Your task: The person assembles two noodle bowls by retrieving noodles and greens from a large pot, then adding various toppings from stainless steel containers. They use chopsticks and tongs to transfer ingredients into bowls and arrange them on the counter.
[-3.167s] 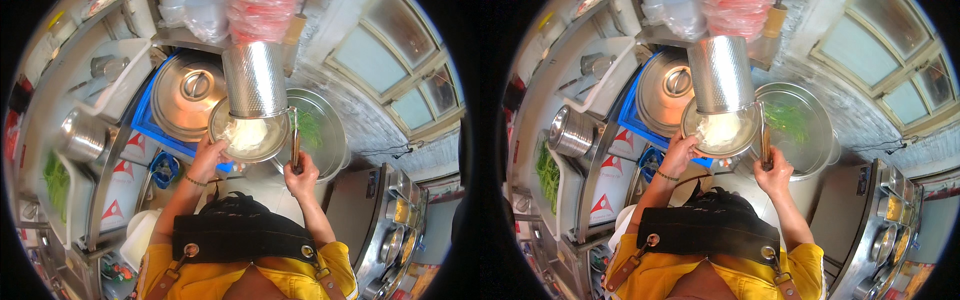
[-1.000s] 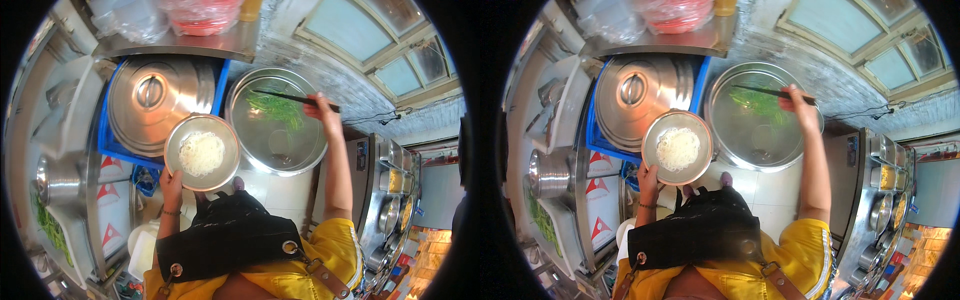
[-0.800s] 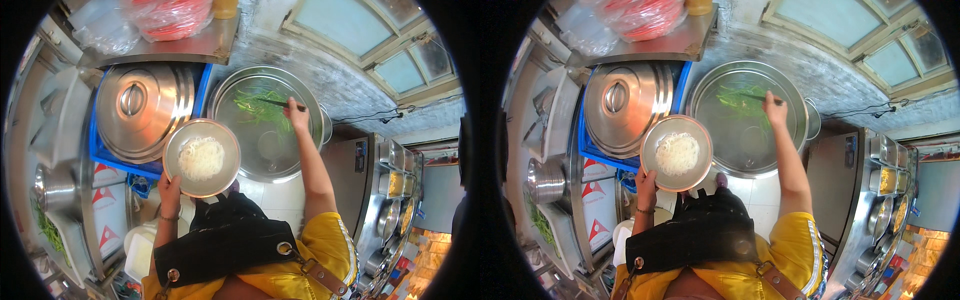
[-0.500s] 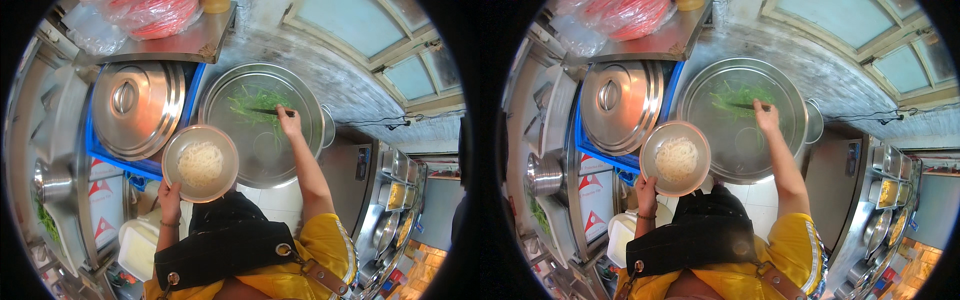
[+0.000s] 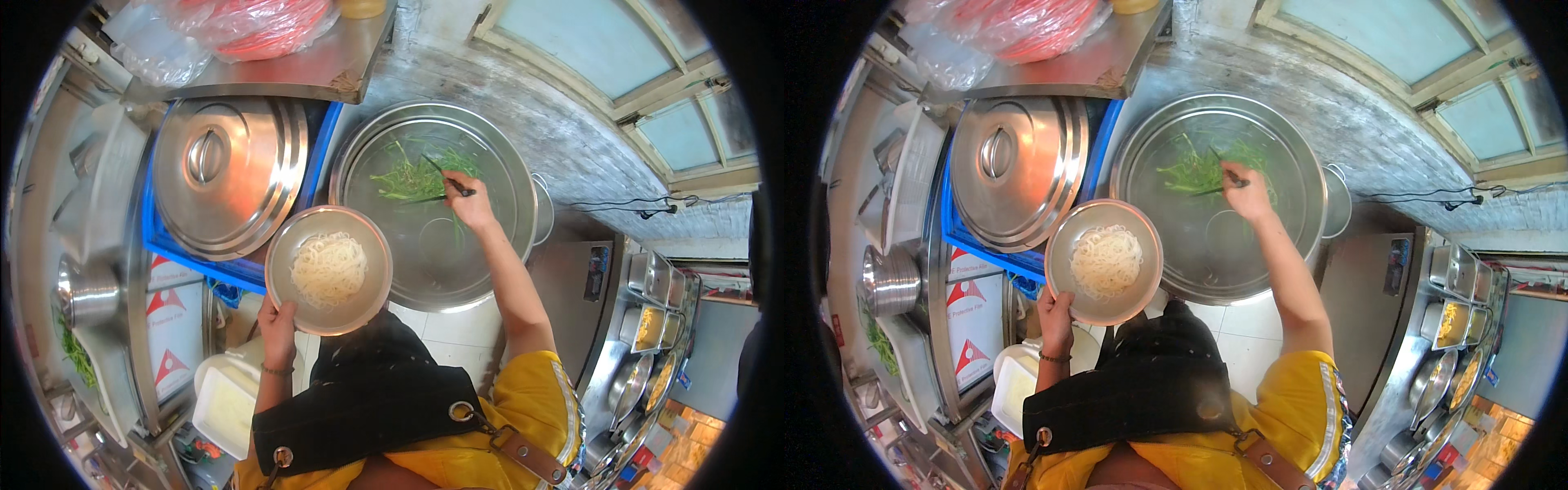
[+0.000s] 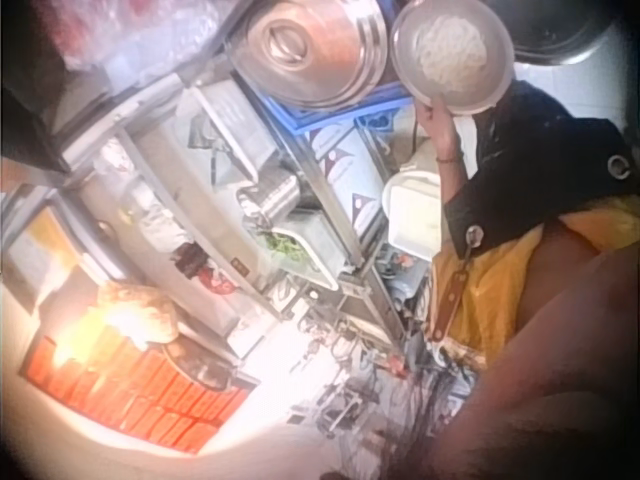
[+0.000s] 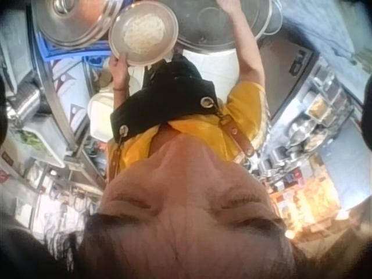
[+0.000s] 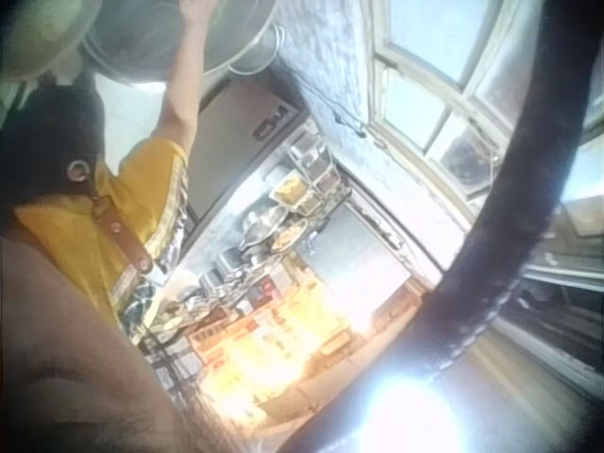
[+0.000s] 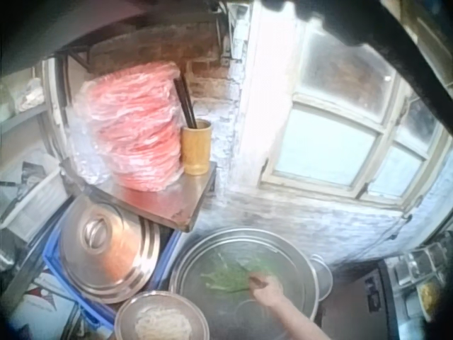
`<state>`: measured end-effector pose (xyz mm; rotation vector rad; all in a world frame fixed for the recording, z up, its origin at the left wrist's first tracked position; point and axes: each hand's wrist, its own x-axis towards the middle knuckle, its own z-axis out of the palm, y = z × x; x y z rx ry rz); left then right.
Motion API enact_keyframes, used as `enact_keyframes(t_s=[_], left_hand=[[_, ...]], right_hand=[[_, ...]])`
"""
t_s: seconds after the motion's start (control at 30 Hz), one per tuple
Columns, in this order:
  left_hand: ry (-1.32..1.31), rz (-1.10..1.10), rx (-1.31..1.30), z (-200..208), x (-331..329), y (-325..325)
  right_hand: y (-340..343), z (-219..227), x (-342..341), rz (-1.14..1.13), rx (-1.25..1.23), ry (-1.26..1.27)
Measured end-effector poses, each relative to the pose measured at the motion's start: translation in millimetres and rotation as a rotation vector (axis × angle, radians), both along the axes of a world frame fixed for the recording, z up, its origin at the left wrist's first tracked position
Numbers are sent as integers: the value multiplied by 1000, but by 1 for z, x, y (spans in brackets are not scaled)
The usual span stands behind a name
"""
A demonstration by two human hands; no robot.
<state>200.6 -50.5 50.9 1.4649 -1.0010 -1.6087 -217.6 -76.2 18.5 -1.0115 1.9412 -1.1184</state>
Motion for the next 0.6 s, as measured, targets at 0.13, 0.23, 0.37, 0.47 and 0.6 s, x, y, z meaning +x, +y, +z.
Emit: enact_keyframes(t_s=[0.13,0.23,0.37,0.47,0.6], left_hand=[[-1,12,-22,10,0,3],[9,-1,4,13,6,7],[5,-1,-16,3,19,16],[5,-30,-5,9,22,19],[-39,-7,9,11,17,18]], right_hand=[[-26,-52,-2,-49,40,300],[-45,-89,-11,-249,-9,143],[-44,-94,-16,-599,-50,-352],[-20,-89,-26,-719,-115,-614],[18,-72,-41,-676,-215,-752]])
